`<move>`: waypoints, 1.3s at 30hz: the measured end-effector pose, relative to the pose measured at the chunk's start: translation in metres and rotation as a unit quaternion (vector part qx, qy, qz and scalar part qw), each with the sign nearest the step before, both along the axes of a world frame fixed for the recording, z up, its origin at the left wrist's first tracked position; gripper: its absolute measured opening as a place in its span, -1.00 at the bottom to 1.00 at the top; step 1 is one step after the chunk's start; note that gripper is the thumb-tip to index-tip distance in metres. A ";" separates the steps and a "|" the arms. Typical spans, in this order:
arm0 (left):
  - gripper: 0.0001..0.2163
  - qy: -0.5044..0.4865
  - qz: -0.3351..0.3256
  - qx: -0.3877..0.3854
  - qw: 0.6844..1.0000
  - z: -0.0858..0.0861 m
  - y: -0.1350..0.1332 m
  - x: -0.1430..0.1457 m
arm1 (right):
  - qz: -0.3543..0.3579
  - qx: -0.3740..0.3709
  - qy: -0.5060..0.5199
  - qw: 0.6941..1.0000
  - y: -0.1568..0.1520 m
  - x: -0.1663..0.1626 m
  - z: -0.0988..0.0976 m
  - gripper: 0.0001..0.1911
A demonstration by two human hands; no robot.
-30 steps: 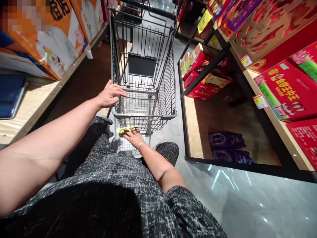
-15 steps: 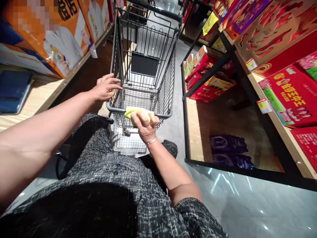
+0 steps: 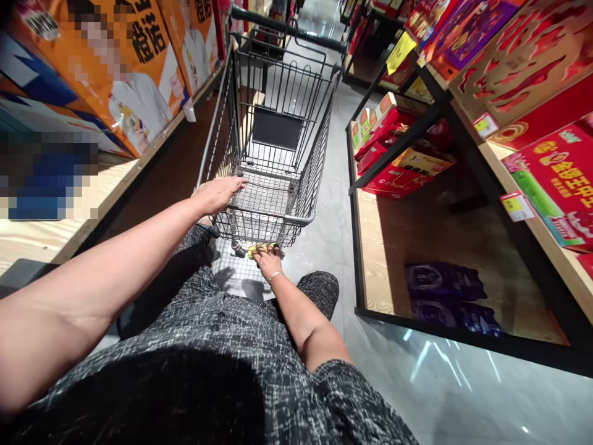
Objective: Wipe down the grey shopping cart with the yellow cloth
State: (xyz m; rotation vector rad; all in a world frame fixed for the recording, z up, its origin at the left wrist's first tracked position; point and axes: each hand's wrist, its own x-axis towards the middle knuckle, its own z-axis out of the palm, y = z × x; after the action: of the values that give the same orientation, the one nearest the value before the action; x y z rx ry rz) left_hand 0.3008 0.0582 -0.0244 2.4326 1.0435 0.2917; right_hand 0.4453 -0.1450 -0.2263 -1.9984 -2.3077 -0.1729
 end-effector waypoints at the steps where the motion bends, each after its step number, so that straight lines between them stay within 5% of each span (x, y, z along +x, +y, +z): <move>1: -0.38 -0.014 -0.002 -0.006 1.000 -0.002 0.005 -0.002 | -0.002 0.007 0.000 1.000 0.001 0.001 0.006 -0.70; 9: -0.25 -0.074 0.021 -0.031 0.997 0.003 0.016 -0.015 | -0.048 0.205 0.037 0.977 0.012 0.035 0.113 -0.50; 12: -0.17 -0.104 0.014 -0.036 0.994 0.007 0.012 -0.016 | -0.104 0.250 0.049 0.961 0.016 0.046 0.138 -0.42; 20: -0.03 -0.118 0.002 -0.010 0.993 0.010 0.007 -0.014 | -0.111 0.261 0.060 0.957 0.022 0.015 0.112 -0.51; 27: -0.09 -0.123 -0.009 0.004 0.992 0.003 0.013 -0.018 | -0.029 0.152 0.063 0.986 0.056 -0.031 0.162 -0.44; 39: -0.49 0.070 0.022 0.162 0.984 0.003 0.014 -0.016 | -0.130 0.204 0.051 0.969 -0.003 0.078 0.157 -0.47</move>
State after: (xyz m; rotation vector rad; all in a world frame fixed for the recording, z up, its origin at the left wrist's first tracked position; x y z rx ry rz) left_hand 0.2846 0.0725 -0.0214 2.7565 1.1903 0.3331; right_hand 0.5237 -0.1479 -0.0697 -2.0222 -1.7620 -0.5026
